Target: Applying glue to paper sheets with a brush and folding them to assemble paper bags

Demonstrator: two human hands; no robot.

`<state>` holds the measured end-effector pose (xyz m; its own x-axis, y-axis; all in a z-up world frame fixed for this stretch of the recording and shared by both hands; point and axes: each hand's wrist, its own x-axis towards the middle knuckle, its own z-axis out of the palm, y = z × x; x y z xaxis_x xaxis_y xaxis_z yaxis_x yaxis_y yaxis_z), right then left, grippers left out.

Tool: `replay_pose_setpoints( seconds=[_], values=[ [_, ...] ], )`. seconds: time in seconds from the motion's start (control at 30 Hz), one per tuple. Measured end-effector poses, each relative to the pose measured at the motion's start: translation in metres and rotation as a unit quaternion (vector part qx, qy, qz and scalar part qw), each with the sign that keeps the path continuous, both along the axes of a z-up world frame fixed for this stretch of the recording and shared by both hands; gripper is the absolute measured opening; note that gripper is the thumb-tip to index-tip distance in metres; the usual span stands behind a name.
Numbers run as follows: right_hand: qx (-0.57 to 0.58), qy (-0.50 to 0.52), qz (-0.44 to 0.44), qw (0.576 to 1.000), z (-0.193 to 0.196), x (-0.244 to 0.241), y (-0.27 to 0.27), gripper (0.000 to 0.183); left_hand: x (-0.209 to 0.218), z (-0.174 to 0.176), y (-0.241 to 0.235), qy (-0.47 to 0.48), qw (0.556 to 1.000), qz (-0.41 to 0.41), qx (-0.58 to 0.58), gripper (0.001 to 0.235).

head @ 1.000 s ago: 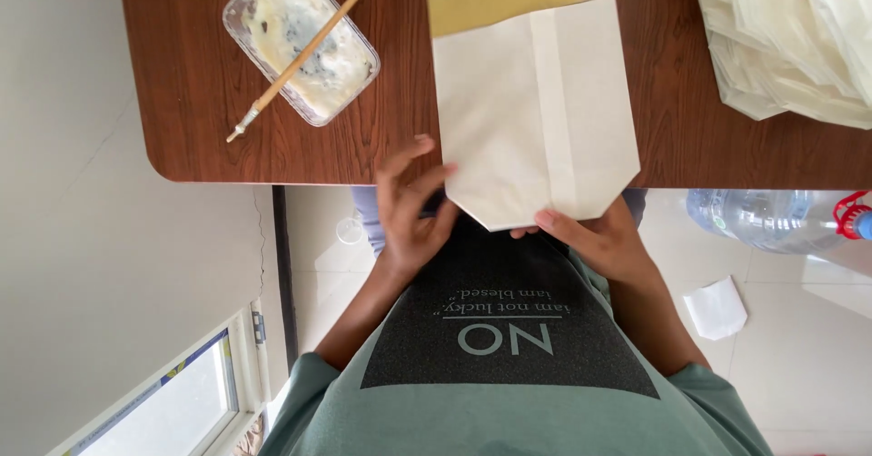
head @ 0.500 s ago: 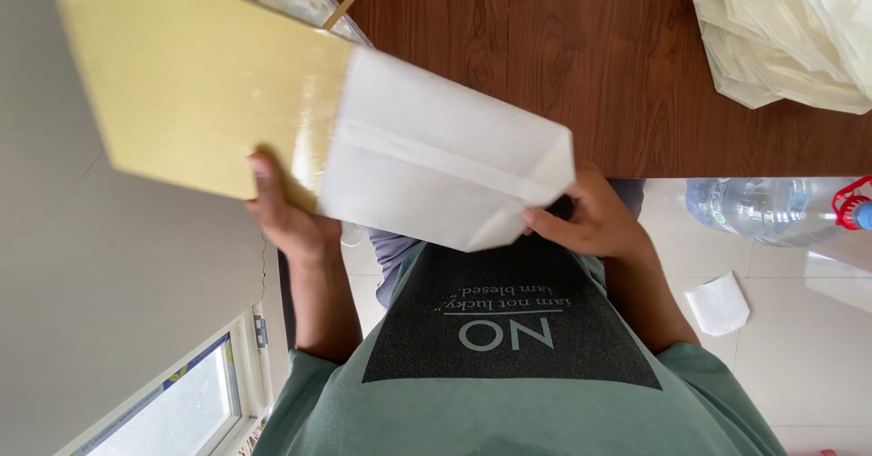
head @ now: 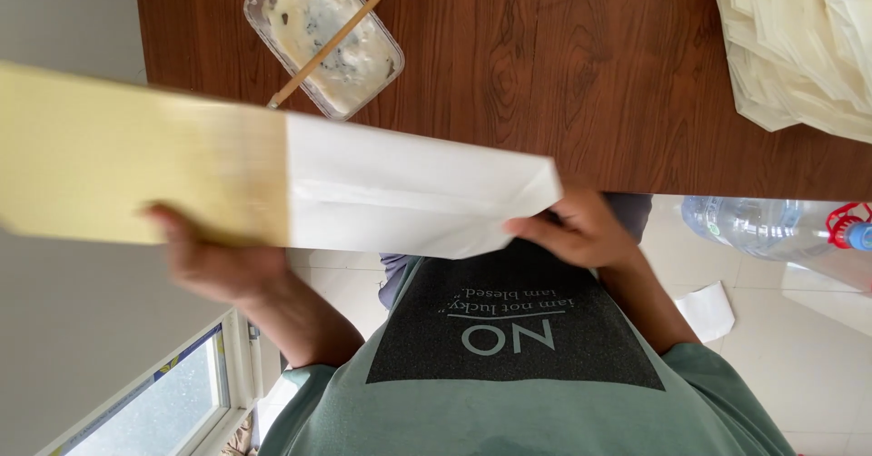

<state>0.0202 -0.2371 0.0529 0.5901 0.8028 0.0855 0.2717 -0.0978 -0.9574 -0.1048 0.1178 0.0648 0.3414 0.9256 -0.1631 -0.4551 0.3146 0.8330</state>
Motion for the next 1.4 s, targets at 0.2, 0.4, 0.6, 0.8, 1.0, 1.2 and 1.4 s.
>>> replay_pose_setpoints(
  seconds=[0.2, 0.4, 0.6, 0.8, 1.0, 1.2, 1.4],
  values=[
    [0.262, 0.116, -0.419, 0.862, -0.057, 0.032, -0.102, 0.012, -0.053, 0.011, 0.09, -0.077, 0.921, -0.097, 0.369, 0.038],
    [0.263, 0.107, -0.433, 0.856, -0.055, 0.024, -0.11, 0.049, 0.04, -0.001, 0.0, -0.062, 0.994, 0.078, -0.047, 0.006],
    [0.222, 0.133, -0.449, 0.855, -0.053, 0.013, -0.089, 0.039, 0.149, 0.006, -0.121, 0.084, 0.974, -0.187, 0.093, 0.067],
    [0.191, 0.125, -0.42, 0.878, -0.063, 0.008, -0.068, 0.017, 0.209, 0.021, -0.138, 0.012, 0.889, -0.332, 0.315, 0.044],
    [0.188, 0.185, -0.352, 0.898, -0.039, 0.021, -0.034, 0.019, 0.231, -0.011, -0.11, 0.166, 0.678, -0.371, 0.613, 0.087],
    [0.166, 0.19, -0.361, 0.898, -0.045, 0.025, -0.02, 0.024, 0.194, 0.02, -0.128, 0.078, 0.688, -0.359, 0.626, 0.031],
    [0.26, 0.172, -0.314, 0.897, -0.081, 0.018, -0.027, 0.008, 0.155, 0.025, -0.151, 0.094, 0.69, -0.49, 0.524, 0.033]
  ],
)
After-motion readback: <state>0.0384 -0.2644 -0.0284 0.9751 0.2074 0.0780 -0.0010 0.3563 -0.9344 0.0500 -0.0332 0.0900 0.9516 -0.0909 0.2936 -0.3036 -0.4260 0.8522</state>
